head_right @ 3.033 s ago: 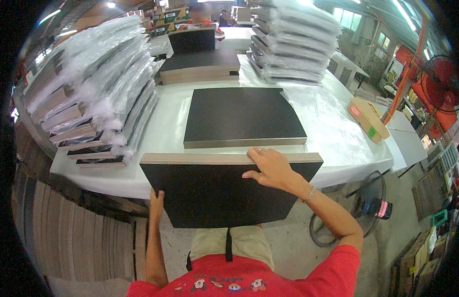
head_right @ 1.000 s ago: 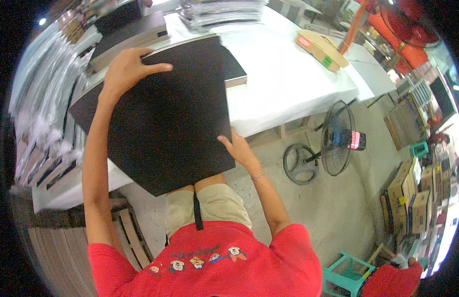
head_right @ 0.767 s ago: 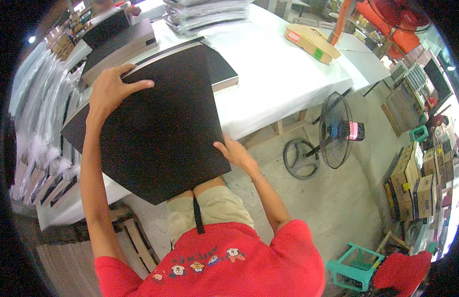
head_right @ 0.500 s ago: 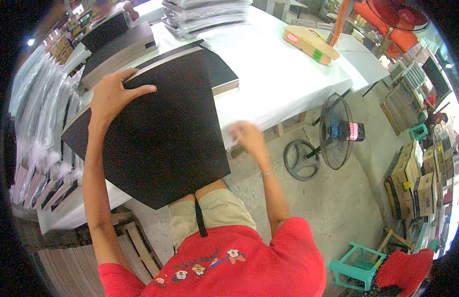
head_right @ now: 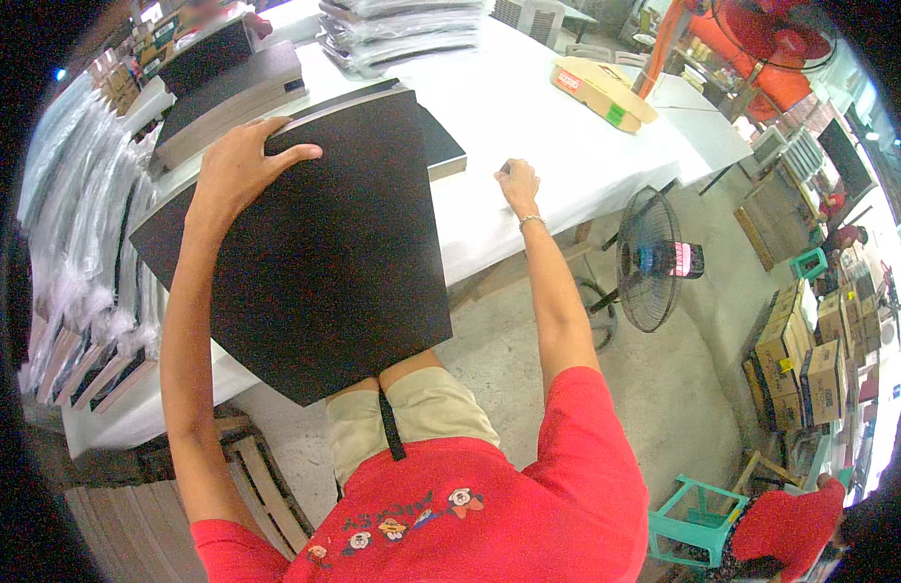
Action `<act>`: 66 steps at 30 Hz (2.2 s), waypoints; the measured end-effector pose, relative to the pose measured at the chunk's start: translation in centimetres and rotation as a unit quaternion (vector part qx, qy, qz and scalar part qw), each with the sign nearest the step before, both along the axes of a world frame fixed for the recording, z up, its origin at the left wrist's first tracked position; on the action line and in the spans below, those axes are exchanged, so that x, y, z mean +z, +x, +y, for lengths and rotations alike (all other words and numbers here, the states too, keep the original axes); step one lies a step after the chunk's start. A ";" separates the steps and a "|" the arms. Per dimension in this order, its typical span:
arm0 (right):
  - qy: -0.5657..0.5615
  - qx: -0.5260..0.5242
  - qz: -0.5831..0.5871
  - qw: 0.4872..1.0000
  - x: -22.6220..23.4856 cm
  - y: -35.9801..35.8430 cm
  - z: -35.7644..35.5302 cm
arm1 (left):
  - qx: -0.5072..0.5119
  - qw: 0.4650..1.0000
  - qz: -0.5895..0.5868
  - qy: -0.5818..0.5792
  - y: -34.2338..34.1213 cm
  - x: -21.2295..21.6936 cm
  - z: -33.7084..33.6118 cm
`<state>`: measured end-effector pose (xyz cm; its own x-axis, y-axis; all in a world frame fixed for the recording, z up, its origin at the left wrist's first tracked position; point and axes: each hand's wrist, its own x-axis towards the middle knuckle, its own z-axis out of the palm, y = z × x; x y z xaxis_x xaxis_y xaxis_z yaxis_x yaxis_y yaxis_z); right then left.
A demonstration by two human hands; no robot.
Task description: The person picks up a black rectangular board and places it into a clear plastic bag. They repeat this process for several boards, stacking the packaged items on the table.
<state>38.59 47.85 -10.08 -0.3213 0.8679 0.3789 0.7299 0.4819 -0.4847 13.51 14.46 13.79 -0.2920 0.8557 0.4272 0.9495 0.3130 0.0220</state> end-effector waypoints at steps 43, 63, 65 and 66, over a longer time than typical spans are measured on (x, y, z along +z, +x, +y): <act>-0.021 0.290 0.188 0.938 20.9 6.4 -30.5 | -0.321 0.818 -0.476 0.034 17.2 -8.6 -5.9; -0.134 0.079 0.164 0.974 0.8 8.7 -23.1 | 0.048 0.813 -0.521 0.257 5.3 -21.5 -15.3; -0.164 0.128 0.187 0.960 -0.5 5.2 -24.4 | 0.062 0.889 -0.360 0.276 5.2 -26.9 -15.5; -0.163 0.156 0.193 0.955 -0.3 3.3 -25.7 | 0.004 0.927 -0.244 0.285 5.3 -28.5 -15.1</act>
<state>41.86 22.13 -10.41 -0.4745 0.8450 0.2465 0.3130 0.4237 -0.8500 18.80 -0.67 -14.73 -0.5750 0.5281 0.6249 0.7808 0.1259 0.6120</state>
